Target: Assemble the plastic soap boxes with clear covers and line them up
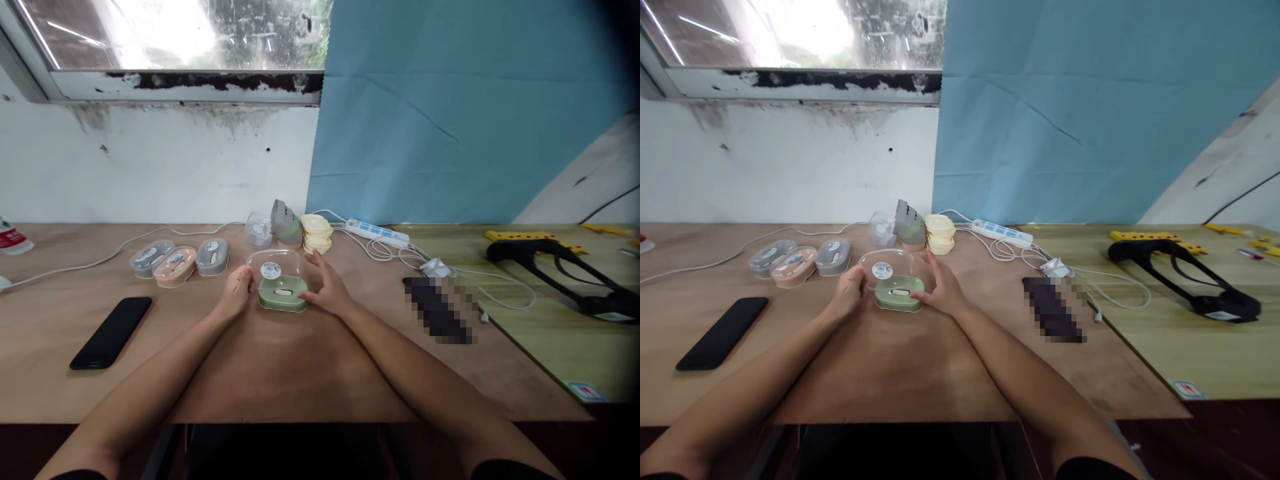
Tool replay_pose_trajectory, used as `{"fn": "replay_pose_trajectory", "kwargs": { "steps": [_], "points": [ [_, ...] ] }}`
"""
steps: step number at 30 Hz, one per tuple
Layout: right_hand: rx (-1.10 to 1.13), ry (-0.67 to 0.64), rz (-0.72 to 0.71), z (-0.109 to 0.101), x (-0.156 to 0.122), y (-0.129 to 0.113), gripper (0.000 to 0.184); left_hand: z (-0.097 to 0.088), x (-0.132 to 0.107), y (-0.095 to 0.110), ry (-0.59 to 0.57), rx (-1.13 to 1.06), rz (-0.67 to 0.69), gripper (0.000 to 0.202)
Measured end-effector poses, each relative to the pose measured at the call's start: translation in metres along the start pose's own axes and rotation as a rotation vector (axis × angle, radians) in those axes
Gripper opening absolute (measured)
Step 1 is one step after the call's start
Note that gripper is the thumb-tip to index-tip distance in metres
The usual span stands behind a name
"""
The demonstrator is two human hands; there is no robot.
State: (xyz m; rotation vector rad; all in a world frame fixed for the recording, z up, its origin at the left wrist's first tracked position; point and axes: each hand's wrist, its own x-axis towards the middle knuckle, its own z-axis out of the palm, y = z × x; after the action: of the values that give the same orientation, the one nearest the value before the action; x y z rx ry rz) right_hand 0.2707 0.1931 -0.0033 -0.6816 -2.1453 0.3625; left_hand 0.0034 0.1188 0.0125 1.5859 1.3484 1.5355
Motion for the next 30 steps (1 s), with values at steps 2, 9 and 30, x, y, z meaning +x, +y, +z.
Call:
{"fn": "replay_pose_trajectory", "kwargs": {
  "steps": [2, 9, 30],
  "points": [
    [-0.056, 0.02, -0.097, -0.001, -0.001, -0.003, 0.105, 0.004, -0.005, 0.008, -0.038, -0.005, -0.038, 0.06],
    [-0.102, -0.021, -0.027, -0.003, -0.003, -0.012, 0.096, 0.013, -0.01, 0.017, -0.083, -0.066, -0.225, 0.082],
    [0.047, -0.226, 0.096, -0.002, -0.001, -0.001, 0.085, 0.006, -0.003, -0.005, -0.293, 0.135, -0.1, 0.062]
  ]
}}
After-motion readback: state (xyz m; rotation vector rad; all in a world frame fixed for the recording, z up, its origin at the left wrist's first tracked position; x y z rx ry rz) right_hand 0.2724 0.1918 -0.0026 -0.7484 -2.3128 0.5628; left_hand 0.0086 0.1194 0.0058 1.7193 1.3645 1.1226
